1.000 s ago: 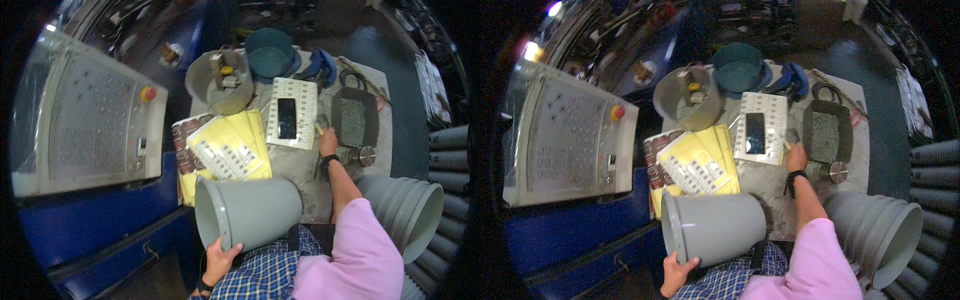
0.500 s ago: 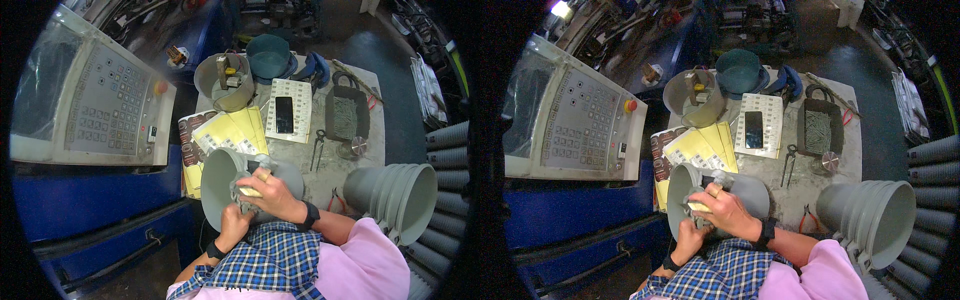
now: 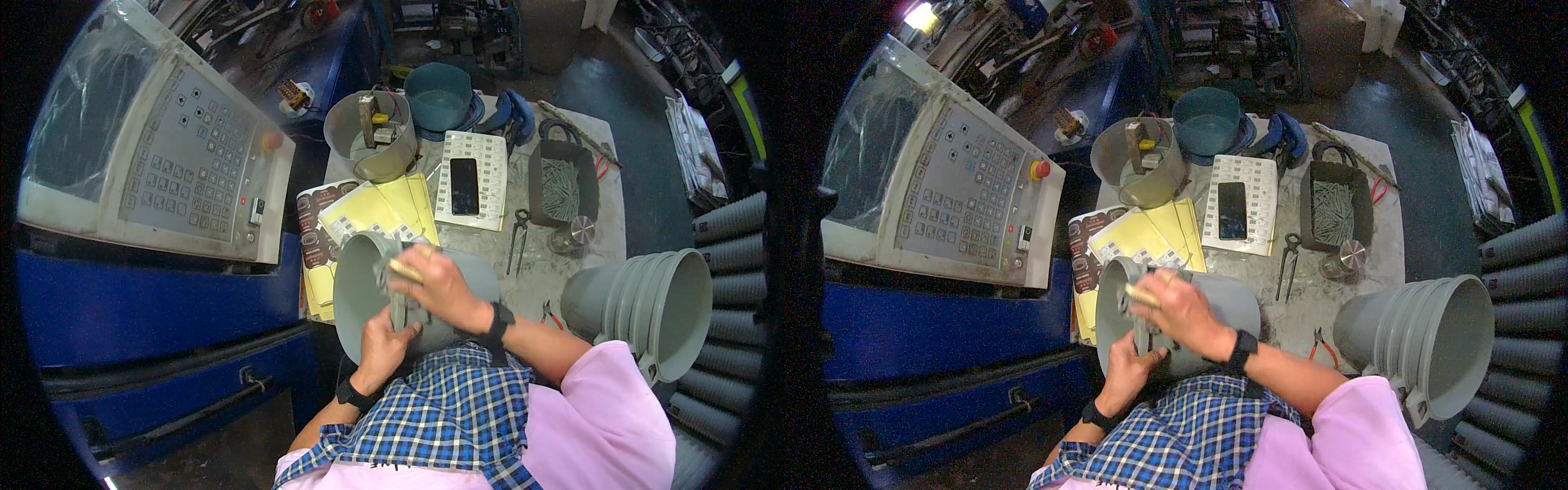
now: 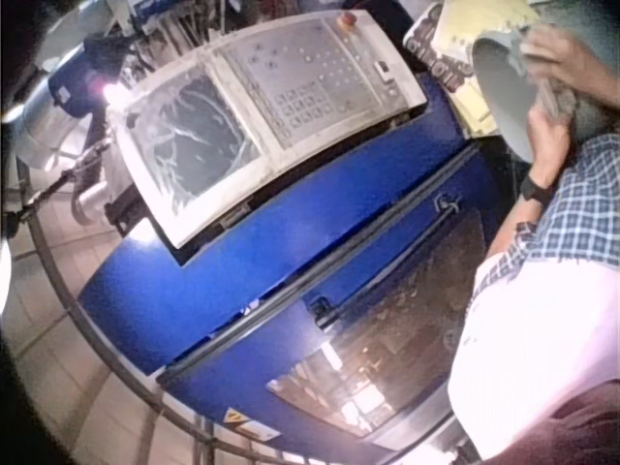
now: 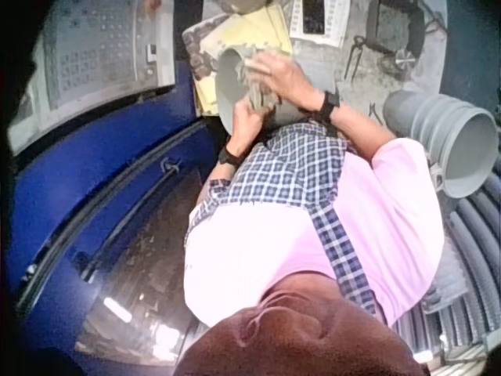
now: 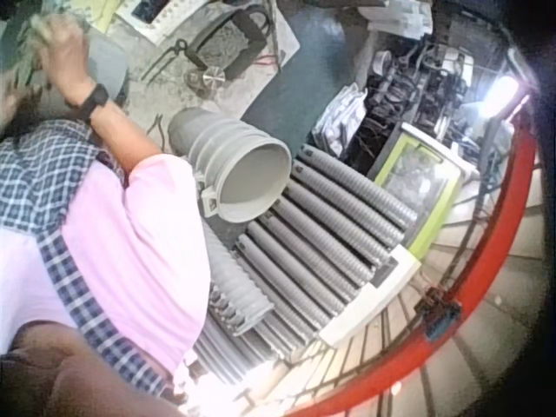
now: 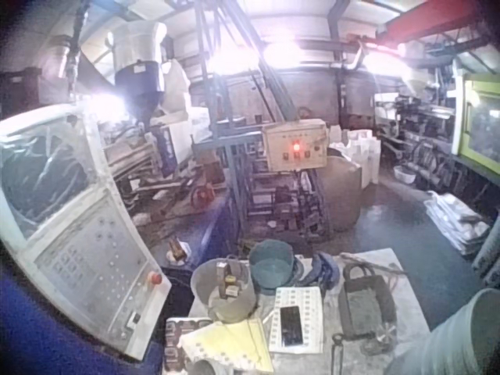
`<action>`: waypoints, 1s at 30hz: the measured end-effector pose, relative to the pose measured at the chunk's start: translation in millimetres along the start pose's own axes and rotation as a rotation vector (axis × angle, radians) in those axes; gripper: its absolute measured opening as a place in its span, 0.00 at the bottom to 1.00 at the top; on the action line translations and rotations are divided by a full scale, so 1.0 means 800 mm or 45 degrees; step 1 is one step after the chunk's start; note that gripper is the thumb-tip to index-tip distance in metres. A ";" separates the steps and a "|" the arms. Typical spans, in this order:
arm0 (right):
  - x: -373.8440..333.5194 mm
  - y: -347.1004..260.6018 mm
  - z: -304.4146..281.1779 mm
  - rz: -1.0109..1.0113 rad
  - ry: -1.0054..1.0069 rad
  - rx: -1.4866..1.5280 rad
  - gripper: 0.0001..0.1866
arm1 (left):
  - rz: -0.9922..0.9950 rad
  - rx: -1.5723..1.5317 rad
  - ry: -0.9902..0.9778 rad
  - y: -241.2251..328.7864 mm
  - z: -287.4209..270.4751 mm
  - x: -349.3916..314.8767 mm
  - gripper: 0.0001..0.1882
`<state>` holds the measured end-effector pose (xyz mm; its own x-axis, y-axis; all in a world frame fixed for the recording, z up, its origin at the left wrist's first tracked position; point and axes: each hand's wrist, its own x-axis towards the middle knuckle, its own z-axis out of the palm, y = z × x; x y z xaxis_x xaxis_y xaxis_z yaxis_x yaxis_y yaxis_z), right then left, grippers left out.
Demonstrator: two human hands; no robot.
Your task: The person retrieves gray plastic buckets from a machine, trims excess plastic from the rim and handle using pliers and a scraper, applies a label to the side, and stacks the finished buckets. The process is repeated for several buckets.
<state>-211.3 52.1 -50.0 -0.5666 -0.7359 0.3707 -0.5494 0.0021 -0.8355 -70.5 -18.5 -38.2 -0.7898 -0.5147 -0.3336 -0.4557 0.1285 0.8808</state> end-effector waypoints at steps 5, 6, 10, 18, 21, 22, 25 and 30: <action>-0.013 -0.012 0.005 -0.097 -0.015 -0.081 0.14 | 0.045 0.088 -0.009 -0.003 -0.009 0.000 0.11; -0.021 -0.018 0.003 -0.124 -0.071 -0.097 0.14 | 0.025 0.149 -0.008 -0.001 -0.012 -0.003 0.10; 0.001 -0.003 0.004 -0.063 -0.108 -0.216 0.14 | -0.036 -0.041 -0.032 0.013 -0.017 -0.002 0.12; 0.019 0.131 -0.123 0.355 0.499 -0.660 0.13 | 0.088 -0.039 -0.165 0.026 -0.020 -0.014 0.14; -0.019 0.165 -0.134 0.521 0.605 -0.580 0.13 | 0.142 0.017 -0.191 0.022 -0.024 -0.018 0.13; -0.035 0.170 -0.135 0.611 0.519 -0.479 0.13 | 0.149 0.027 -0.195 0.019 -0.026 -0.021 0.13; -0.071 0.174 -0.141 1.057 0.322 0.015 0.12 | 0.188 0.025 -0.196 0.012 -0.030 -0.028 0.14; -0.103 0.181 -0.130 1.163 0.323 0.445 0.15 | 0.149 -0.040 -0.180 -0.003 -0.040 -0.037 0.14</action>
<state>-308.4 183.5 -159.4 -0.8167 -0.3859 -0.4290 0.3477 0.2642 -0.8996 -32.7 -30.4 -20.0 -0.8876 -0.3733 -0.2698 -0.3456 0.1526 0.9259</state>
